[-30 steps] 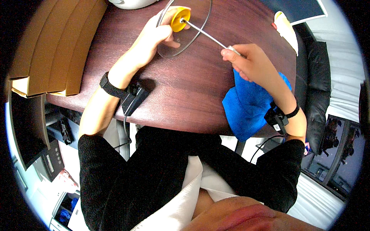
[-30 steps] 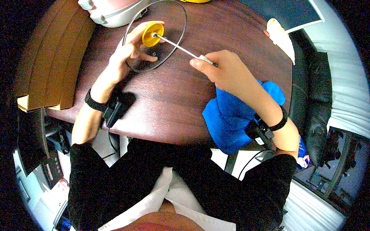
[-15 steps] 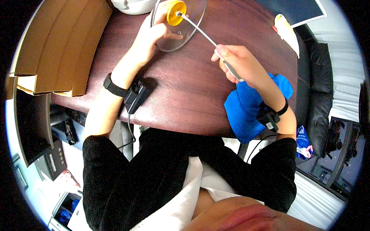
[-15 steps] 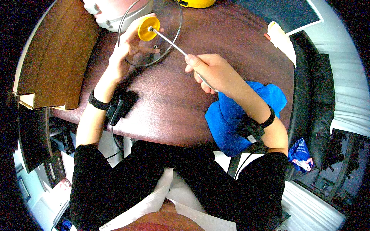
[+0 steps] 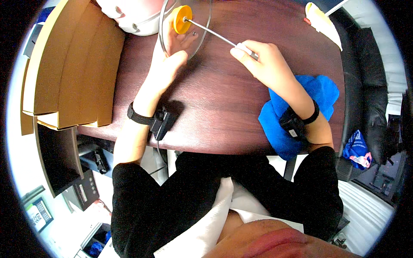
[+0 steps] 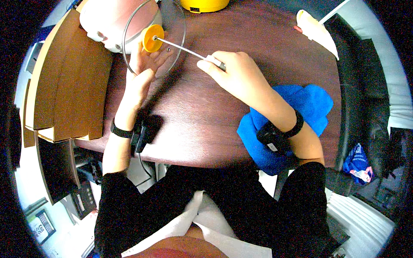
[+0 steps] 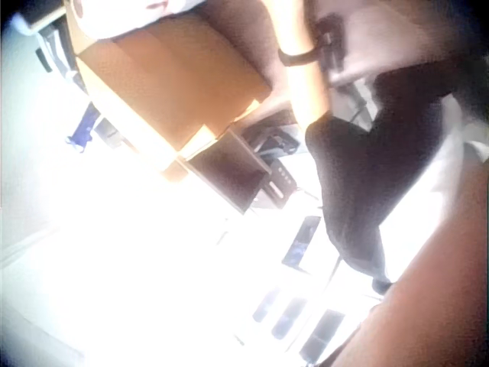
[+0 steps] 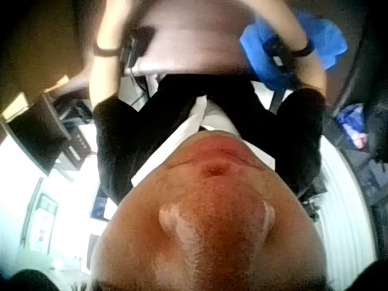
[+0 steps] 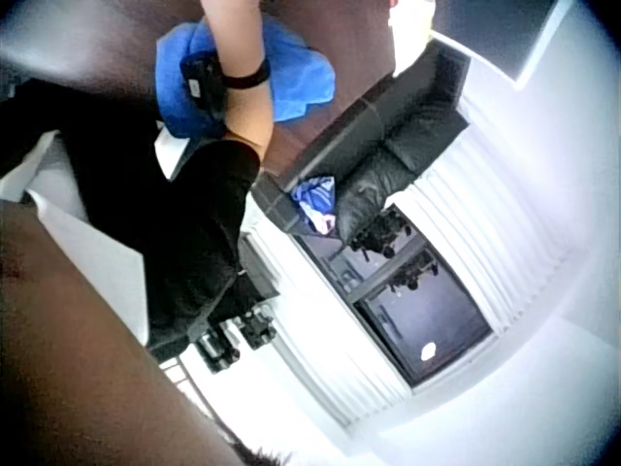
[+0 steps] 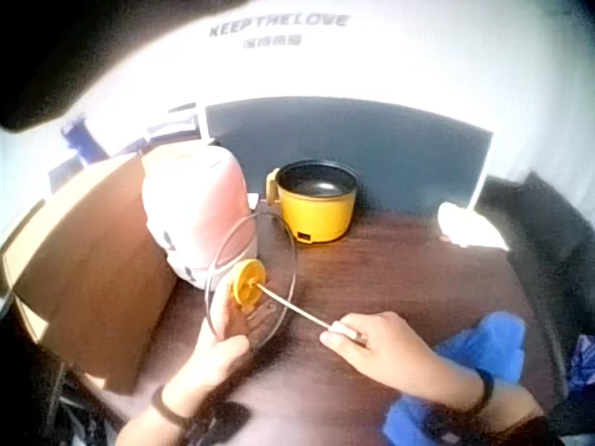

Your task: The person uses a screwdriver to tighten a screw on a glass lid with a yellow knob. They then wipe the inside of a yellow pot with a blue cloth and place the lid on the pot.

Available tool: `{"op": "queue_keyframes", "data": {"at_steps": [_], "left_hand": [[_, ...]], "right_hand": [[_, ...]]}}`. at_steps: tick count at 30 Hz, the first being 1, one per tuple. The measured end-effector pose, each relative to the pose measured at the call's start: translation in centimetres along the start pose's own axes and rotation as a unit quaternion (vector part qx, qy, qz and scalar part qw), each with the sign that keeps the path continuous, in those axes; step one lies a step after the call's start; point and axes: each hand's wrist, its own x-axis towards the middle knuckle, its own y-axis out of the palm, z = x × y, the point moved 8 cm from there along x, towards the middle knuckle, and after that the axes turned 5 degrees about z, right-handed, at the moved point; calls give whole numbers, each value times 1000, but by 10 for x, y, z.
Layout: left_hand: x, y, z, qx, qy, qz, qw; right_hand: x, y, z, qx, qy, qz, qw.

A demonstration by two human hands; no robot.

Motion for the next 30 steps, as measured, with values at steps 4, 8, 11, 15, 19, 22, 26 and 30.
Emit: {"op": "queue_keyframes", "data": {"at_steps": [4,8,11,15,19,22,26,30], "left_hand": [[1,-7,0,-51,-26,-11,998],[5,-4,-7,-52,-15,-4,999],[6,0,-14,-47,-15,-16,999],[6,2,-15,-24,-22,-12,999],[5,0,-11,-19,-40,-3,999],[6,3,-14,-15,-32,-14,999],[4,5,-17,12,-15,-26,999],[4,6,-18,27,-6,-20,999]], "right_hand": [[0,2,-3,28,-22,-11,999],[-4,-1,3,19,-63,-32,997],[-6,1,1,34,-77,-44,996],[-13,-5,7,-15,-96,-93,991],[-19,-14,15,-101,-114,-146,978],[-15,-1,3,31,-99,-91,990],[-11,12,-4,118,-56,-29,991],[-11,41,-21,284,34,80,955]]}}
